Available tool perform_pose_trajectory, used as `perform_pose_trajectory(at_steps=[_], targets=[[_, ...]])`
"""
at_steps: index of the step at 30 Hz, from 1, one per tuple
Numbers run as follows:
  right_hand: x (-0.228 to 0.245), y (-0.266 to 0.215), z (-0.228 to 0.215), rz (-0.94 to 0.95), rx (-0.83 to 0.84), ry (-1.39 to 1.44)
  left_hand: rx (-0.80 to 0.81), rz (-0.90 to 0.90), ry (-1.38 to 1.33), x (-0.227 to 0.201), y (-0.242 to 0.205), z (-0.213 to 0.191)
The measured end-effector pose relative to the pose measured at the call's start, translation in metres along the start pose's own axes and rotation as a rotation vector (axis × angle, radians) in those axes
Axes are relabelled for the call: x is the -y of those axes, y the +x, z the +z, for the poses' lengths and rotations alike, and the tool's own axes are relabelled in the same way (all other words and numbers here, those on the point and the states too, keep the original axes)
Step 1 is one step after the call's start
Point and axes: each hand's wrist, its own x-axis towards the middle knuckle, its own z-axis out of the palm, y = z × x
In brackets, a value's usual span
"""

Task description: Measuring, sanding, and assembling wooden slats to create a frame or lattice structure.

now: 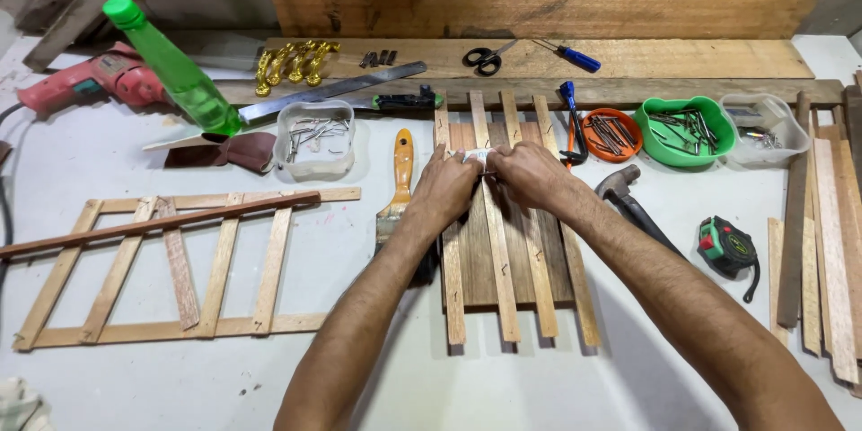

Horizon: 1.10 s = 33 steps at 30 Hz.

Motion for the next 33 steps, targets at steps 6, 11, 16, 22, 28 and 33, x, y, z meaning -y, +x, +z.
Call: perform_pose_trajectory(at_steps=[6,11,16,22,28,33], targets=[[0.000,-0.008,0.020,0.018,0.096,-0.105,0.147,-0.039,0.011,-0.022,-0.013,-0.021],[0.034,-0.028,-0.067,0.057,0.055,0.220,-0.038,-0.066,-0.102,-0.009,-0.040,-0.055],[0.056,0.004,-0.074,-0.062,-0.125,0.571,-0.337,-0.060,-0.274,0.011,-0.082,-0.114],[0.096,0.077,-0.041,-0.068,-0.129,0.905,-0.405,-0.251,-0.280,0.073,-0.111,-0.103],[0.120,0.129,-0.025,0.133,-0.033,0.971,-0.373,-0.438,-0.334,0.123,-0.121,-0.093],[0.127,0.146,-0.013,0.174,-0.009,0.744,-0.301,-0.459,-0.188,0.139,-0.122,-0.083]])
